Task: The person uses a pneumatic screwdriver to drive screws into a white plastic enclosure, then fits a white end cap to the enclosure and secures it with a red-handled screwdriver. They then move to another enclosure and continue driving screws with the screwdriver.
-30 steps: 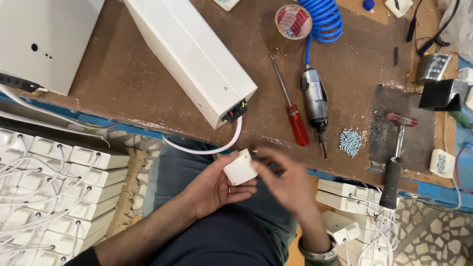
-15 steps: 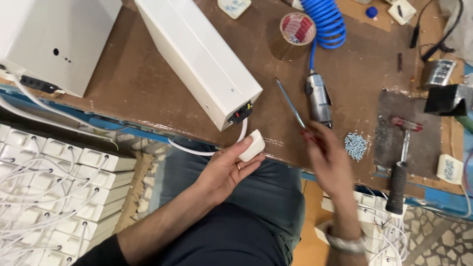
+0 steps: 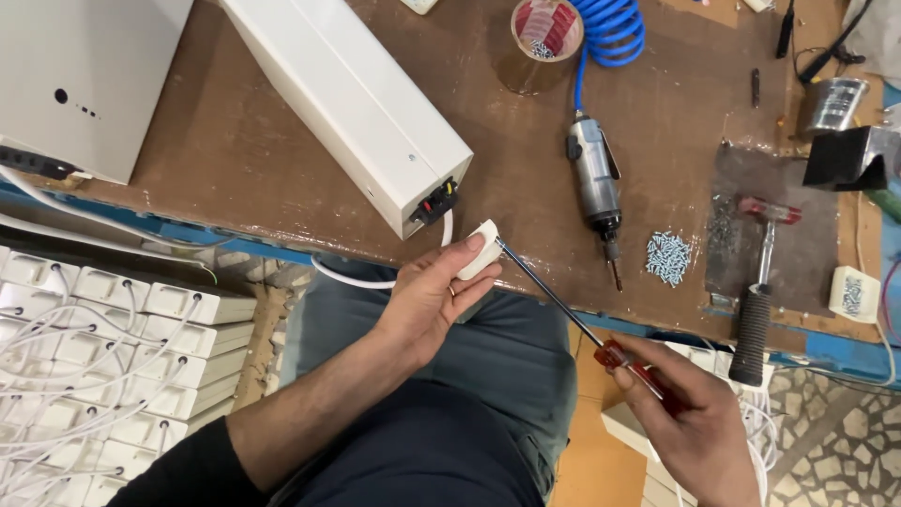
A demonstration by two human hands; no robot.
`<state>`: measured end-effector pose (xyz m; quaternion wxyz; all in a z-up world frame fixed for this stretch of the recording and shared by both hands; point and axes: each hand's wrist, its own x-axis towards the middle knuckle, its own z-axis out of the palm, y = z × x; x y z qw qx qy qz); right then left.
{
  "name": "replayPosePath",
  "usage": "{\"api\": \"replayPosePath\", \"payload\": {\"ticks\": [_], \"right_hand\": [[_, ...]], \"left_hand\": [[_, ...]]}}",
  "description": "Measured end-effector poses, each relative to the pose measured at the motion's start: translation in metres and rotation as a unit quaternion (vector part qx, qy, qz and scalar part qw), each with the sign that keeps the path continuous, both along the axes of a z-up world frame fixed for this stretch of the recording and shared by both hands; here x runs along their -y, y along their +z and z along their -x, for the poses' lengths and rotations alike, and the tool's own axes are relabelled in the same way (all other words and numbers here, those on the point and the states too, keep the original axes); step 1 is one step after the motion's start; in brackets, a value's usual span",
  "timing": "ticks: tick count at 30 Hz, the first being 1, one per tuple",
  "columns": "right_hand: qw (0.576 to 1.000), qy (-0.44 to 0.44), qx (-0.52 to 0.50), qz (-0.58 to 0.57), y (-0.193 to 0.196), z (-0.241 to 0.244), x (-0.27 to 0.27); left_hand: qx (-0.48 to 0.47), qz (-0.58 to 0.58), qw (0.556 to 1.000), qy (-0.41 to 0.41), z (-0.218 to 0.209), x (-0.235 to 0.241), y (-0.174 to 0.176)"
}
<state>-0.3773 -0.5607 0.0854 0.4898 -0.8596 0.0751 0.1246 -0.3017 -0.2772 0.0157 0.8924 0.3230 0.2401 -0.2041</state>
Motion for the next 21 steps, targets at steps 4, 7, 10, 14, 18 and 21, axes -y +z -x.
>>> {"api": "replayPosePath", "payload": {"ticks": [4,7,10,14,18,21], "right_hand": [[0.999,0.005,0.021,0.024,0.011,-0.002,-0.020],[0.937,0.073,0.258,0.224,0.010,-0.004,-0.036],[0.926,0.067,0.315,0.199,0.000,-0.005,-0.041],[0.953,0.040,0.272,0.128,-0.002,-0.010,-0.043],[0.965,0.029,0.236,0.108,0.001,-0.016,-0.048],[0.970,0.034,0.228,0.078,0.001,-0.022,-0.050]], "left_hand": [[0.010,-0.027,0.999,0.015,-0.001,0.001,0.003],[0.017,-0.061,0.997,0.038,-0.003,0.004,0.012],[0.043,-0.102,0.991,0.075,-0.008,0.004,0.025],[0.030,-0.090,0.991,0.093,-0.009,0.007,0.031],[0.027,0.012,0.990,0.141,-0.011,0.013,0.027],[0.003,0.013,0.988,0.155,-0.015,0.011,0.037]]}}
